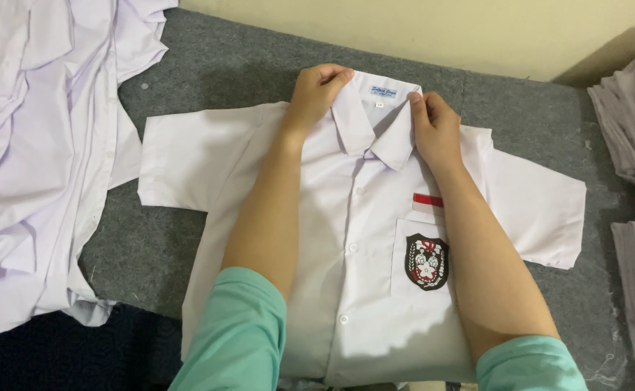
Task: Smoothing and folding a white short-sleeved school uniform shirt on a flat work surface.
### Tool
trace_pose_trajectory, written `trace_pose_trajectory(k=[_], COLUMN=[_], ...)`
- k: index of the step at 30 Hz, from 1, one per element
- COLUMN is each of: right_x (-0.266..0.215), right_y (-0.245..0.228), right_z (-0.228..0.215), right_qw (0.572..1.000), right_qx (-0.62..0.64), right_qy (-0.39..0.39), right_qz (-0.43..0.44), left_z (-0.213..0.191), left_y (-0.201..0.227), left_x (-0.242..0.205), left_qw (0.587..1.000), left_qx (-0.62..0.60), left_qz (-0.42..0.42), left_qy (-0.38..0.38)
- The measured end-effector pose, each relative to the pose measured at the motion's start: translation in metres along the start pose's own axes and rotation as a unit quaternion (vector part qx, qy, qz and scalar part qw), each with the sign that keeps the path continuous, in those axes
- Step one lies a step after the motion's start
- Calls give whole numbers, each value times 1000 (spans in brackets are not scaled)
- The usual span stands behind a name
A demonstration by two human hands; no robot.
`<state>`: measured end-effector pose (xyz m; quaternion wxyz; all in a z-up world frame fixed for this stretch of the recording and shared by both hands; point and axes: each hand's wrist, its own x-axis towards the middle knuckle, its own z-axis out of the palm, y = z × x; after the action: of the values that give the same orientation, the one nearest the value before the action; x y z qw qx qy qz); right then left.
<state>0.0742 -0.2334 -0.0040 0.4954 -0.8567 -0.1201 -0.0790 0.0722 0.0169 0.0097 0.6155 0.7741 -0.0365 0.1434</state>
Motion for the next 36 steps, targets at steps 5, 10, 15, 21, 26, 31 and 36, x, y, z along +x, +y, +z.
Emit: trace_pose_trajectory(k=[5,10,15,21,26,31,36], right_x=[0,-13,-45,-80,-115,-122,-84], right_y=[2,-28,-84,-70,-111,-109,-110], right_z=[1,2,21,76,76,79,55], right_qw=[998,980,932,854,796,775,928], right_qx=[-32,-116,-225,-394,-402,-352,14], right_qy=[21,72,-4,-268,-408,-485,-284], right_qz=[-45,-147,-285,-208,-195,-202,-242], left_z=[0,-10,-14,-10,-14,-14,-13], left_y=[6,28,27,-10,-13,-15,-32], left_x=[-4,-12,-1,2,-4,-7,4], left_qw=[999,970,936,954,947,945,934], left_qx=[22,234,323,289,309,321,356], left_qz=[37,-60,-93,-32,-23,0,-16], left_qy=[8,-39,-108,-72,-83,-68,-2])
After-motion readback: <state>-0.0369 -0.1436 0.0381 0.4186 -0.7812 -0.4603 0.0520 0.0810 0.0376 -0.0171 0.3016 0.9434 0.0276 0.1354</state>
